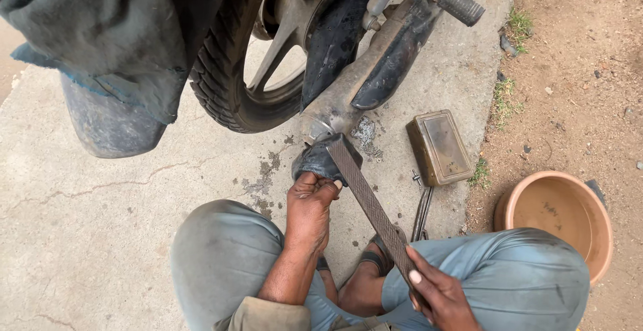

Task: The person is roughening the surface of a black rubber inner tube using a metal file while sitting next to a motorcycle.

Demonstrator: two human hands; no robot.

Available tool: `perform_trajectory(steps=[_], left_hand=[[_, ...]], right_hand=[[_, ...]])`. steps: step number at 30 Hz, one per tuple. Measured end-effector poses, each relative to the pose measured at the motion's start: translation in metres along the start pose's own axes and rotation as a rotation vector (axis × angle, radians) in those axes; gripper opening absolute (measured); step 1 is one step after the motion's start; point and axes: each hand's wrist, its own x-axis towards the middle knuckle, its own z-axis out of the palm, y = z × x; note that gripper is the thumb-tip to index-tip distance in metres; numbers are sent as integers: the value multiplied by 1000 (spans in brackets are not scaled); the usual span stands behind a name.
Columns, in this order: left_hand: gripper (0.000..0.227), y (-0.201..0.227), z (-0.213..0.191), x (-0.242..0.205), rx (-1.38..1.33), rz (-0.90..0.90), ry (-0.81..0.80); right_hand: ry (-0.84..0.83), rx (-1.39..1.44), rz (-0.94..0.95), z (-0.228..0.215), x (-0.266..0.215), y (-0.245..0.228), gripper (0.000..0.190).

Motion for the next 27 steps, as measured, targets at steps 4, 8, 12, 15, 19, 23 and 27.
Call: perform_trajectory(steps=[4,8,12,15,19,23,27], left_hand=[[16,-8,7,1,-36,10,-50],[11,-12,5,0,75,44,-78],[12,-16,1,-4,55,23,-32],[17,-10,-3,-2,24,45,-2],[24,-5,0,-2,-14,60,-2],[24,-9,-4,-1,-22,71,-1],[25,-12,-9,-1,-34,65,7]], right_hand=[[49,-1,-15,33,10,0,57],[-6,98,-278,68,77,-83,59],[99,20,-510,58,90,-107,59],[136,91,-620,37,90,-83,31],[265,144,-379,22,87,-58,23],[275,162,-267,14,79,-46,22],[205,148,-420,0,68,-48,30]])
